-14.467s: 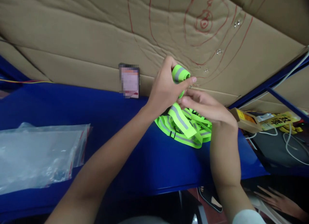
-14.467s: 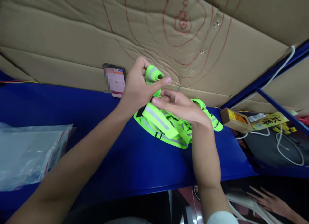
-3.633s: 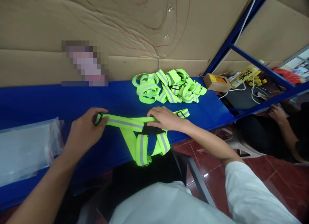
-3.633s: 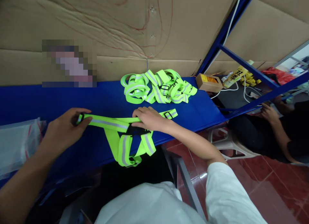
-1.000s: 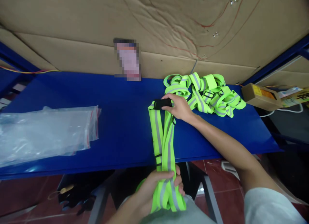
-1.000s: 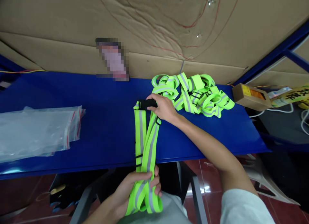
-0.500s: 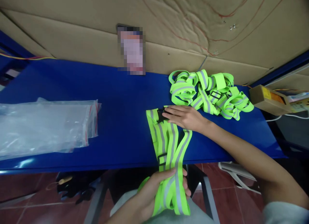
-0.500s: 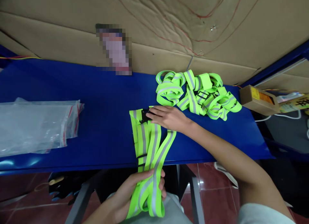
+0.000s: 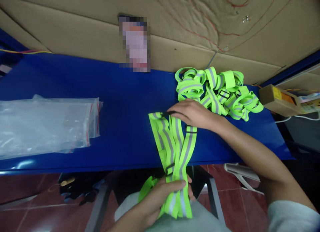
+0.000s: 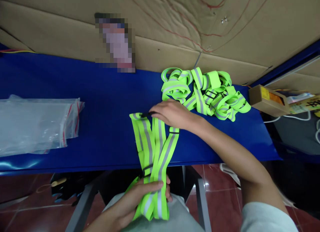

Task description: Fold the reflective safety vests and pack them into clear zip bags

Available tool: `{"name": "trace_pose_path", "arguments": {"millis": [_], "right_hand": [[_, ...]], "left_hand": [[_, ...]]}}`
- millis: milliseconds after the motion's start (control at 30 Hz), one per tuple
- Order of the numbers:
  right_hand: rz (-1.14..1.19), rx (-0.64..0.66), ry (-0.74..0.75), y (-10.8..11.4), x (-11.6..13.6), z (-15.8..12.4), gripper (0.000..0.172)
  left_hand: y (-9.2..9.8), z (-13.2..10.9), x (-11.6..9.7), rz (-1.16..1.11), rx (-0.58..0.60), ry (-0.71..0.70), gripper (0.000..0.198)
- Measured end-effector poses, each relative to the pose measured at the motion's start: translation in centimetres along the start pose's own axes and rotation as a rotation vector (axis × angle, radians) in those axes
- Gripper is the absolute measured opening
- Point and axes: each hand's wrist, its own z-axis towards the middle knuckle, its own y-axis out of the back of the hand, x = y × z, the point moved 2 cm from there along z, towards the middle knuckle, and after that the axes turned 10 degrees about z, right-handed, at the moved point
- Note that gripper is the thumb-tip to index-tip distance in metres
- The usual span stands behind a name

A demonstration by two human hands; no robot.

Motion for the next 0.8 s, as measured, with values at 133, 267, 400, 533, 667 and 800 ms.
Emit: {"name": "trace_pose_path", "arguments": {"millis": [133, 267, 400, 533, 667, 800], "right_hand": [[0.28, -0.157, -0.12, 2.4, -0.2, 1.6, 0.035], [0.526, -0.252, -0.183, 4.1, 1.3, 1.8, 0.048], [0.72, -0.34, -0.144, 6.5, 5.2, 0.3, 0.038], [0.884, -0.328, -0.147, 9.3, 9.4, -1.0, 0.023], [0.877, -0.281, -0.117, 10.2, 11.9, -0.7, 0.026], [0.605, -0.436, -0.008, 9.9, 12.1, -0.2, 0.035]], "left_hand": [[0.6, 0.4, 1.0, 0.306, -0.192, -0.017, 0.038], [2.2, -1.3, -0.1, 0.62, -0.175, -0.125, 0.05], [4.4, -6.9, -4.0, 1.138, -0.3, -0.234, 0.055], [4.4, -11.1, -10.2, 1.115, -0.676, -0.574, 0.049], [0.9, -10.1, -16.4, 0.891, -0.545, -1.234, 0.107], [-2.1, -6.8, -19.2, 0.773, -0.196, -1.2, 0.076]]}}
